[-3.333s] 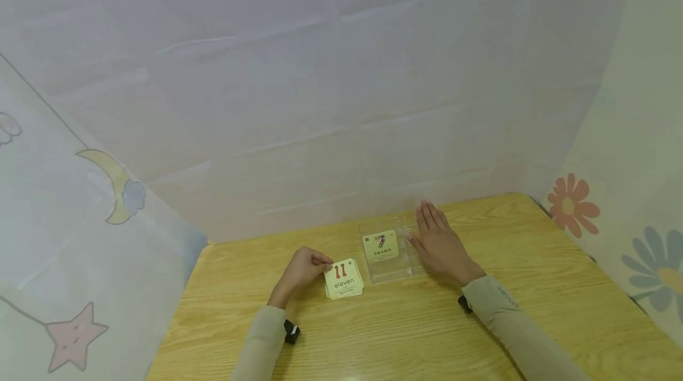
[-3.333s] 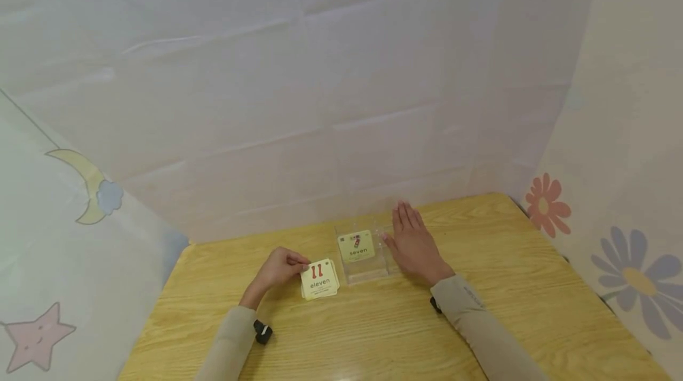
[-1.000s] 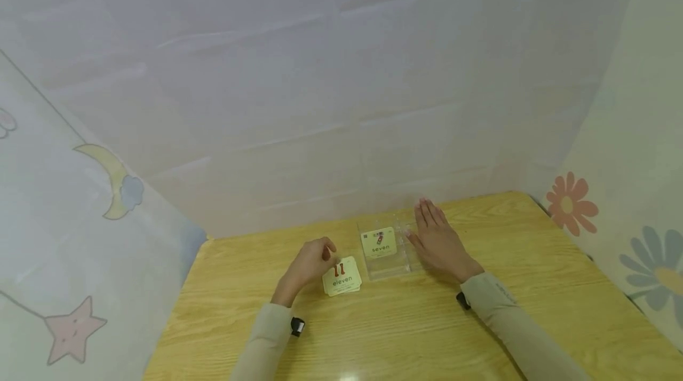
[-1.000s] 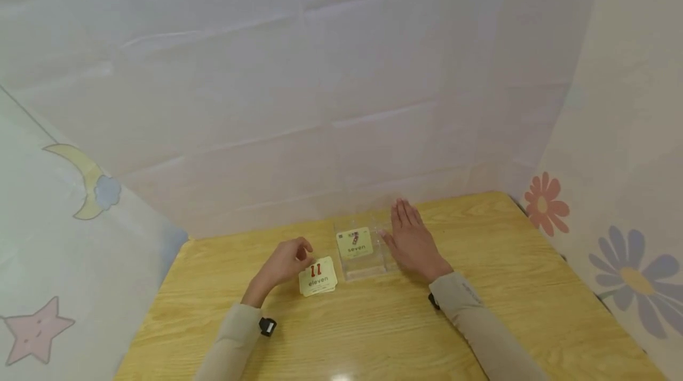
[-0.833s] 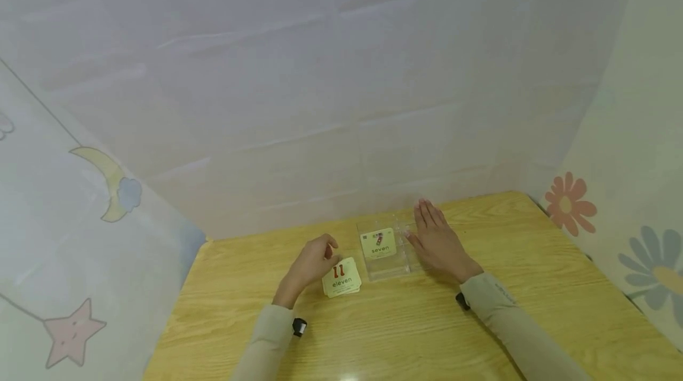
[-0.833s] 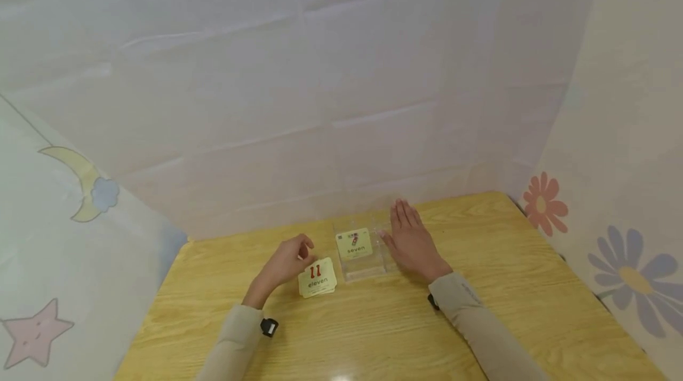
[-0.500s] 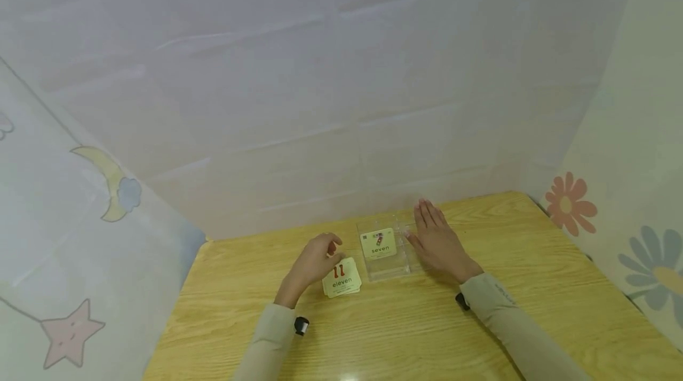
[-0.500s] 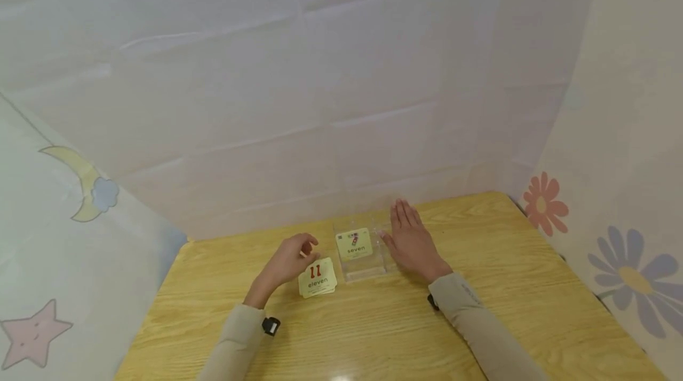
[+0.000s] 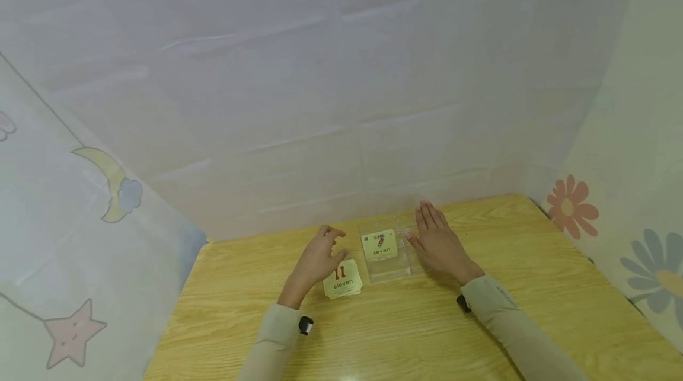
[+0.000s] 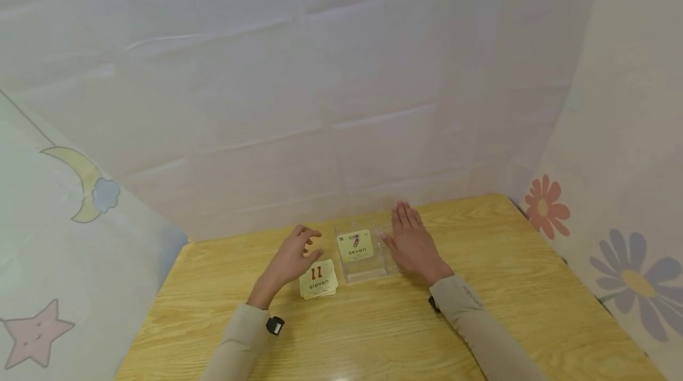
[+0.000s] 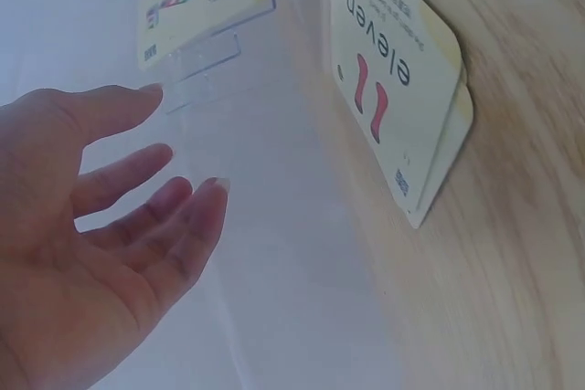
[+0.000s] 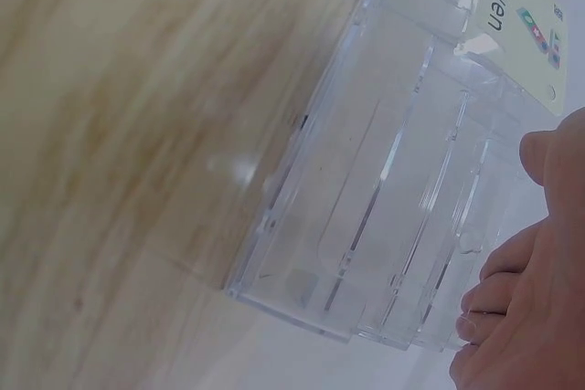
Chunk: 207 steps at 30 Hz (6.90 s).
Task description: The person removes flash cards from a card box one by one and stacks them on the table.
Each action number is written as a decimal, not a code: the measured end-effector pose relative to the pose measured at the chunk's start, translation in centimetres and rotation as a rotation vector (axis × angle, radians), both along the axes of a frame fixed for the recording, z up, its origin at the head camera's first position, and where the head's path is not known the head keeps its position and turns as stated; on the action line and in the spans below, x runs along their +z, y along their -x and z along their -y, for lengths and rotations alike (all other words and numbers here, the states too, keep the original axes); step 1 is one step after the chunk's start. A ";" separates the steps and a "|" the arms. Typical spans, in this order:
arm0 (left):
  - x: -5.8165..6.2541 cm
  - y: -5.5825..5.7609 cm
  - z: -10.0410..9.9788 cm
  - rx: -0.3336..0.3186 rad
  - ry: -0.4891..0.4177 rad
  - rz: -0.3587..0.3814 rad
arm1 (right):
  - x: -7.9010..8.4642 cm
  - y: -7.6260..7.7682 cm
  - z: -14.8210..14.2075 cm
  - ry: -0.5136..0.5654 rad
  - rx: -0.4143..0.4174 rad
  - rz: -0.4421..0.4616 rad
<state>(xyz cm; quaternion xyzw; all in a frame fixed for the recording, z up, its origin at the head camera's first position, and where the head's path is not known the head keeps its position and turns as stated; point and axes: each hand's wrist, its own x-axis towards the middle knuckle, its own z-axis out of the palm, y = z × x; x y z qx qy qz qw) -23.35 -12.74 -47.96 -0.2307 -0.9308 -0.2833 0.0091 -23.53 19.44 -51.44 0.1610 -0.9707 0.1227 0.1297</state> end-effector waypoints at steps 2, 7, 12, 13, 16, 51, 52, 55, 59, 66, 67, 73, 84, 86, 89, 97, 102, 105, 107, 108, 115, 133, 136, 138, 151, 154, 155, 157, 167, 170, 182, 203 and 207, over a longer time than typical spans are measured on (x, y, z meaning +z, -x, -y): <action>0.1 0.0 -0.3 -0.003 0.009 -0.011 | -0.1 -0.1 0.0 0.006 -0.002 0.002; 0.5 -0.2 -0.9 -0.012 0.013 -0.015 | -0.3 -0.3 0.0 0.012 -0.006 0.003; 0.8 -0.2 -1.5 -0.016 0.031 -0.041 | -0.3 -0.4 0.0 0.014 -0.004 0.002; 0.9 -0.2 -1.6 -0.018 0.037 -0.048 | -0.3 -0.4 0.0 0.017 -0.004 0.003; 1.0 -0.1 -1.8 -0.035 0.047 -0.065 | -0.3 -0.4 0.0 0.017 -0.002 -0.003; 0.8 -0.1 -5.4 -0.128 0.282 -0.240 | -0.1 -0.1 0.2 0.008 -0.004 -0.016; 0.6 0.0 -5.5 -0.133 0.295 -0.251 | -0.1 -0.1 0.2 0.007 -0.004 -0.018; 0.1 -0.1 -5.8 -0.151 0.311 -0.263 | -0.1 -0.1 0.2 -0.001 -0.005 -0.026; -0.3 -0.1 -6.2 -0.167 0.340 -0.280 | 0.0 -0.2 0.2 -0.004 -0.009 -0.034; -0.8 -0.3 -6.5 -0.162 0.386 -0.333 | -0.1 -0.2 0.3 0.004 -0.011 -0.031; -0.9 -0.3 -6.5 -0.163 0.397 -0.350 | -0.1 -0.2 0.3 0.005 -0.010 -0.030; -1.4 -0.5 -6.5 -0.166 0.416 -0.462 | -0.2 -0.2 0.1 0.010 -0.009 -0.026; -2.4 -0.6 -6.6 -0.167 0.412 -0.502 | -0.2 -0.2 0.1 0.007 -0.016 -0.011; -2.6 -0.6 -6.6 -0.170 0.405 -0.505 | -0.2 -0.2 0.1 0.004 -0.017 -0.012; -2.6 -0.8 -6.6 -0.181 0.392 -0.500 | -0.2 -0.2 0.1 0.004 -0.016 -0.023; -2.1 -0.9 -6.8 -0.189 0.320 -0.475 | -0.2 -0.2 0.2 -0.007 -0.016 -0.046; -1.4 -1.0 -6.6 -0.207 0.259 -0.488 | -0.2 -0.2 0.2 -0.005 -0.011 -0.053; -0.8 -1.0 -6.4 -0.217 0.252 -0.470 | -0.2 -0.1 0.2 -0.010 -0.010 -0.059; -0.6 -0.8 -6.3 -0.224 0.241 -0.438 | -0.2 -0.1 0.2 -0.014 -0.010 -0.058; -0.5 -0.8 -6.3 -0.228 0.239 -0.425 | -0.2 -0.1 0.2 -0.017 -0.010 -0.057; 0.2 -0.2 -6.0 -0.248 0.193 -0.318 | -0.3 -0.1 0.1 -0.007 -0.002 -0.039; 1.3 1.5 -5.5 -0.267 0.019 -0.009 | -0.4 0.0 0.0 0.019 0.005 -0.061; 1.1 1.9 -5.3 -0.273 -0.047 0.054 | -0.5 -0.2 0.0 0.022 0.004 -0.061; 1.0 2.1 -5.2 -0.274 -0.075 0.077 | -0.4 -0.2 0.0 0.023 0.003 -0.056; 0.0 2.8 -4.9 -0.256 -0.173 0.122 | -0.9 0.0 -0.1 0.030 0.000 -0.062; -0.2 2.8 -5.0 -0.242 -0.171 0.119 | -0.9 0.0 -0.1 0.026 0.001 -0.055; -0.2 2.7 -5.0 -0.237 -0.170 0.119 | -0.9 0.0 -0.1 0.022 0.001 -0.052; -0.2 2.7 -5.0 -0.224 -0.172 0.123 | -0.9 0.0 -0.1 0.022 0.000 -0.048; -0.5 2.8 -5.3 -0.188 -0.205 0.100 | -0.6 -0.1 0.0 0.015 -0.003 -0.079; -0.6 2.8 -5.4 -0.173 -0.213 0.092 | -0.6 -0.1 0.0 0.014 -0.004 -0.071; -0.4 3.0 -4.7 -0.113 -0.278 0.083 | -0.8 0.0 -0.2 -0.007 0.002 -0.070; 1.5 2.7 -3.2 -0.070 -0.493 0.129 | -0.9 0.1 -0.2 0.005 0.005 -0.076; 1.5 2.6 -2.8 -0.062 -0.554 0.178 | -0.8 0.2 -0.2 0.008 0.001 -0.056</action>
